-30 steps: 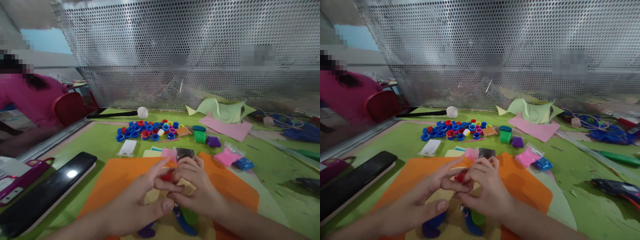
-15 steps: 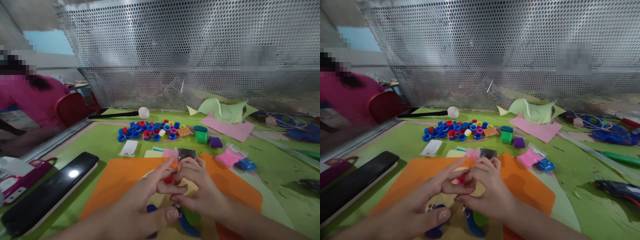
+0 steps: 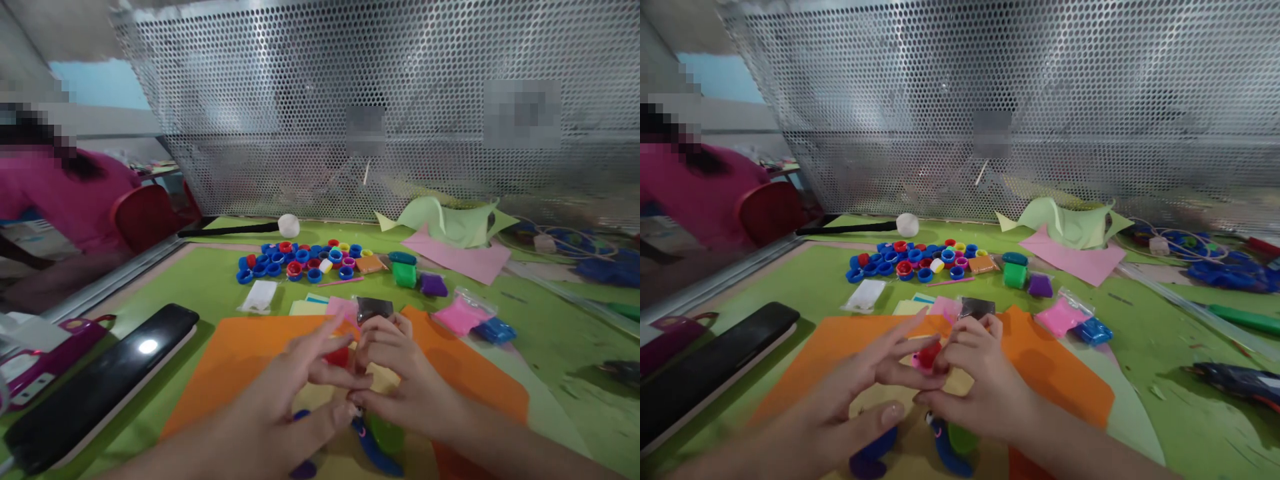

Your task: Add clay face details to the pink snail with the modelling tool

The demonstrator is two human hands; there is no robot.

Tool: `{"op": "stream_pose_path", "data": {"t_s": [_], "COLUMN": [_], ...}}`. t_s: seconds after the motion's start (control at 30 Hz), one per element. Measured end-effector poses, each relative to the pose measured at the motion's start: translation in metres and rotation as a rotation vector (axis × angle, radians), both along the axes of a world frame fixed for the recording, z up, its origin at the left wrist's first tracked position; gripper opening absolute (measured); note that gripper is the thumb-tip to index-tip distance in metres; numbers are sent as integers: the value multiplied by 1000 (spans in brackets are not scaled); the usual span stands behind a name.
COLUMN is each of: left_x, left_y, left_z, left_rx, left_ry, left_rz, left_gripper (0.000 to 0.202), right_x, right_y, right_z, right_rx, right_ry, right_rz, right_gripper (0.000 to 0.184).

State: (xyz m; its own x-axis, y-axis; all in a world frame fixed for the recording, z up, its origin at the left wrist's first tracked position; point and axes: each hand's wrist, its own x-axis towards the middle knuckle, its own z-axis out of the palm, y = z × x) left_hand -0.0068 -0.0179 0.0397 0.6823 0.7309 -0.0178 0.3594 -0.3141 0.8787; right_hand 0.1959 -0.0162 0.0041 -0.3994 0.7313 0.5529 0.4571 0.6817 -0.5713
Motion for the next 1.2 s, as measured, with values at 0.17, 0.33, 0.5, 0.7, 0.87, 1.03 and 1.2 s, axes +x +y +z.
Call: {"op": "stream_pose_path", "data": {"t_s": [0.17,0.33,0.5,0.7,0.87,1.03,1.2], "left_x": [6,6,4,9,11,11,8], "left_y": [-4,-2,0,-8,-5,3,1], "left_z": [-4,-8,-8,-3,-3,-5,-4], "left_rx": [-69,-387,-358,61,-54,-385,-230], "left_ry": [2,-271,-231,37,-31,-258,-156], "left_rz": [-22,78,133,44,113,160,148], "left_gripper": [65,60,57,62,60,63,61], "right_x": [-4,0,3,-6,-3,6,6], "right_y": [-1,1,2,-2,-2,1,2], "right_z": [0,0,3,4,5,8,11], "right_rx": [23,-18,-58,-56,-78,-117,-140], "right_ry": [20,19,24,38,26,12,3], "right_rz": [10,-5,2,19,19,-11,14], "right_gripper": [23,23,21,16,17,23,21]}}
